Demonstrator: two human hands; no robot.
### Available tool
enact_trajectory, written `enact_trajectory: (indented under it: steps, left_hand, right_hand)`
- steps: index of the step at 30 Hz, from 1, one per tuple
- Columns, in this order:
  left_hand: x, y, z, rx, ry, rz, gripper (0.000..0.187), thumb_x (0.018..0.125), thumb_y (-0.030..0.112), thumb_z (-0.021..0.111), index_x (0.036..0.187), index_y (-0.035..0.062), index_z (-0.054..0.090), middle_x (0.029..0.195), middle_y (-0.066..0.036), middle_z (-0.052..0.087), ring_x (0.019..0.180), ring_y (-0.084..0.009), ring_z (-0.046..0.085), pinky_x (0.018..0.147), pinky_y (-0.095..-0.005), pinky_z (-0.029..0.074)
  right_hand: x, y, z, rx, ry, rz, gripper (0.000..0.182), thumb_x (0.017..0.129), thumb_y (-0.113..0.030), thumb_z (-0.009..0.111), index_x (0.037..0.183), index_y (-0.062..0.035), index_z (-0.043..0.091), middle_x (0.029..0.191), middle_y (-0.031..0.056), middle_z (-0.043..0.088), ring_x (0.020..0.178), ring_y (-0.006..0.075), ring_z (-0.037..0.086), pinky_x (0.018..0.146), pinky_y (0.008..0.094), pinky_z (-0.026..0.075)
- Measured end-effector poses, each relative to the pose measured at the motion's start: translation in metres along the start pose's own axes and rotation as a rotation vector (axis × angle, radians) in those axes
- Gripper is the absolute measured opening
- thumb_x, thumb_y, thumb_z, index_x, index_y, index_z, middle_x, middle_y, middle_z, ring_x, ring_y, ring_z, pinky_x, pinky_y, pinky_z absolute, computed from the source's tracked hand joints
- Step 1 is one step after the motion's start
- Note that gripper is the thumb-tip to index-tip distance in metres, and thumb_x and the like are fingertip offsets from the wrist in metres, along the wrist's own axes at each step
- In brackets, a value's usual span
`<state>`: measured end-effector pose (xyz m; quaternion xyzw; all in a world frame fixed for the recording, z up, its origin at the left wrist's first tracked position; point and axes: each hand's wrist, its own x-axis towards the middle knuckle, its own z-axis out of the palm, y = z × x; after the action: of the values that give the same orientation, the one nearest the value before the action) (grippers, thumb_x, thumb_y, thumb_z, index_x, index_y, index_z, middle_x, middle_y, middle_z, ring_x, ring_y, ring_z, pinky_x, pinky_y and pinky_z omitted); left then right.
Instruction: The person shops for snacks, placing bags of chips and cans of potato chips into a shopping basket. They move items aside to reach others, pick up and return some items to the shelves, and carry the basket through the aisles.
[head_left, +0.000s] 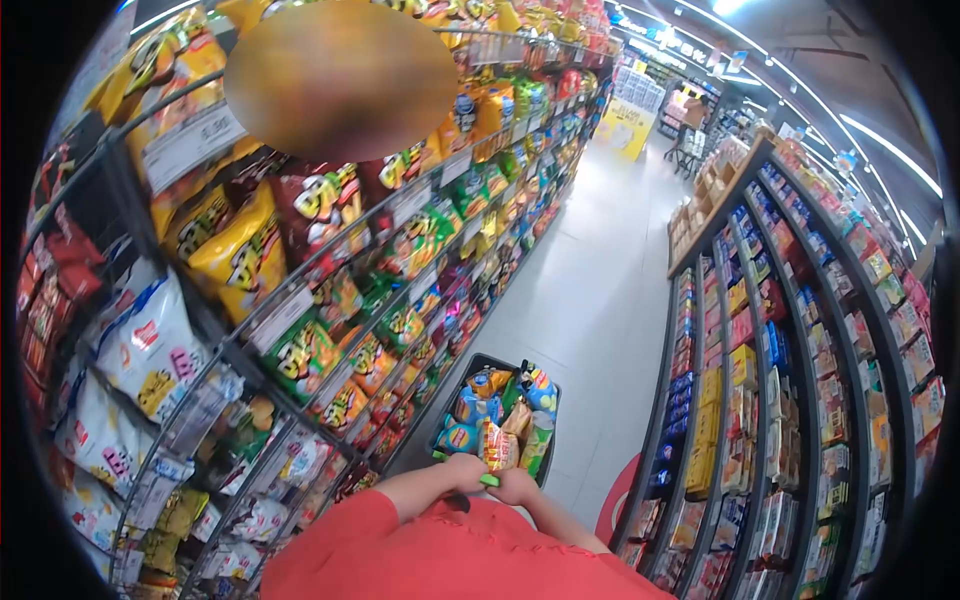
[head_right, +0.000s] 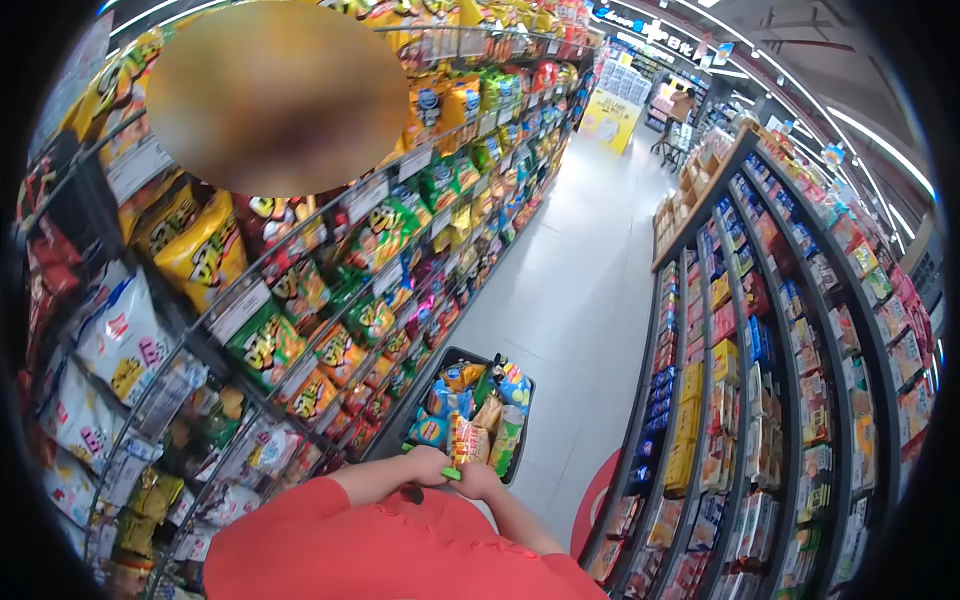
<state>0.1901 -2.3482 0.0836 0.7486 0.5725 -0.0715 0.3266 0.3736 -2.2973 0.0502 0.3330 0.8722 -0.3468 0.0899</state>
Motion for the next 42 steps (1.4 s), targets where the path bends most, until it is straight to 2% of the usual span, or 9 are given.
enact_trajectory:
  steps: [6, 13, 17, 20, 28, 30, 34, 38, 42]
  left_hand:
    - [-0.052, 0.004, 0.040, -0.028, -0.035, 0.092, 0.033, 0.080, 0.037, 0.063, 0.093, 0.0091, 0.073, 0.089, -0.015, 0.072, 0.084, -0.0347, 0.071, 0.074, -0.0471, 0.056]
    - [-0.132, 0.015, 0.060, 0.046, 0.031, 0.114, 0.027, 0.076, 0.032, 0.067, 0.088, 0.0084, 0.073, 0.087, -0.015, 0.072, 0.083, -0.0326, 0.071, 0.074, -0.0453, 0.056]
    - [-0.175, 0.014, 0.085, 0.079, 0.046, 0.127, 0.023, 0.075, 0.029, 0.065, 0.085, 0.0097, 0.075, 0.084, -0.014, 0.072, 0.081, -0.0331, 0.071, 0.072, -0.0456, 0.056]
    - [-0.207, 0.012, 0.109, 0.083, 0.037, 0.097, 0.026, 0.074, 0.031, 0.068, 0.086, 0.0087, 0.075, 0.085, -0.014, 0.072, 0.082, -0.0328, 0.071, 0.072, -0.0449, 0.056]
    - [-0.307, 0.046, 0.157, 0.046, -0.020, 0.014, 0.037, 0.075, 0.040, 0.072, 0.092, 0.0074, 0.075, 0.092, -0.014, 0.073, 0.088, -0.0317, 0.071, 0.076, -0.0437, 0.056]
    - [-0.335, 0.057, 0.172, 0.011, 0.009, 0.032, 0.039, 0.076, 0.042, 0.071, 0.092, 0.0072, 0.075, 0.091, -0.015, 0.073, 0.088, -0.0323, 0.071, 0.076, -0.0436, 0.056]
    - [-0.372, 0.088, 0.215, -0.003, 0.040, -0.061, 0.036, 0.077, 0.039, 0.069, 0.090, 0.0068, 0.074, 0.090, -0.016, 0.072, 0.087, -0.0330, 0.071, 0.075, -0.0441, 0.056]
    - [-0.414, 0.110, 0.270, -0.068, 0.120, -0.131, 0.026, 0.077, 0.030, 0.066, 0.085, 0.0062, 0.073, 0.088, -0.018, 0.072, 0.084, -0.0345, 0.071, 0.074, -0.0464, 0.056]
    - [-0.451, 0.133, 0.307, -0.128, 0.004, -0.137, 0.027, 0.080, 0.028, 0.064, 0.092, 0.0050, 0.073, 0.094, -0.018, 0.072, 0.092, -0.0351, 0.070, 0.078, -0.0468, 0.055]
  right_hand:
    - [-0.049, -0.043, 0.032, 0.067, -0.080, 0.005, 0.038, 0.077, -0.040, 0.068, 0.101, -0.0114, 0.072, 0.089, 0.0188, 0.071, 0.083, 0.0380, 0.069, 0.075, 0.0476, 0.055]
    - [-0.086, -0.100, 0.092, 0.095, 0.106, 0.100, 0.038, 0.076, -0.034, 0.071, 0.105, -0.0101, 0.072, 0.091, 0.0221, 0.070, 0.087, 0.0393, 0.068, 0.080, 0.0471, 0.054]
    - [-0.108, -0.140, 0.132, 0.149, 0.173, 0.075, 0.037, 0.077, -0.034, 0.070, 0.102, -0.0066, 0.069, 0.087, 0.0246, 0.069, 0.085, 0.0421, 0.068, 0.076, 0.0493, 0.054]
    - [-0.124, -0.170, 0.156, 0.183, 0.107, 0.150, 0.037, 0.079, -0.036, 0.068, 0.098, -0.0039, 0.070, 0.088, 0.0243, 0.070, 0.085, 0.0409, 0.068, 0.077, 0.0486, 0.054]
    - [-0.182, -0.209, 0.217, 0.201, -0.041, 0.063, 0.039, 0.077, -0.037, 0.071, 0.096, -0.0039, 0.070, 0.089, 0.0244, 0.070, 0.085, 0.0396, 0.069, 0.077, 0.0478, 0.055]
    - [-0.202, -0.219, 0.232, 0.256, -0.048, 0.058, 0.043, 0.078, -0.040, 0.074, 0.103, -0.0060, 0.071, 0.088, 0.0227, 0.070, 0.081, 0.0383, 0.070, 0.075, 0.0472, 0.053]
    - [-0.240, -0.231, 0.259, 0.106, -0.048, -0.072, 0.042, 0.077, -0.039, 0.072, 0.102, -0.0055, 0.070, 0.087, 0.0241, 0.069, 0.083, 0.0401, 0.068, 0.076, 0.0482, 0.054]
    - [-0.279, -0.263, 0.297, 0.037, -0.064, -0.038, 0.036, 0.076, -0.037, 0.071, 0.096, -0.0068, 0.069, 0.084, 0.0236, 0.069, 0.081, 0.0393, 0.069, 0.075, 0.0496, 0.054]
    - [-0.319, -0.273, 0.334, 0.035, -0.147, -0.068, 0.036, 0.078, -0.040, 0.070, 0.095, -0.0085, 0.068, 0.082, 0.0217, 0.069, 0.078, 0.0403, 0.068, 0.069, 0.0496, 0.054]
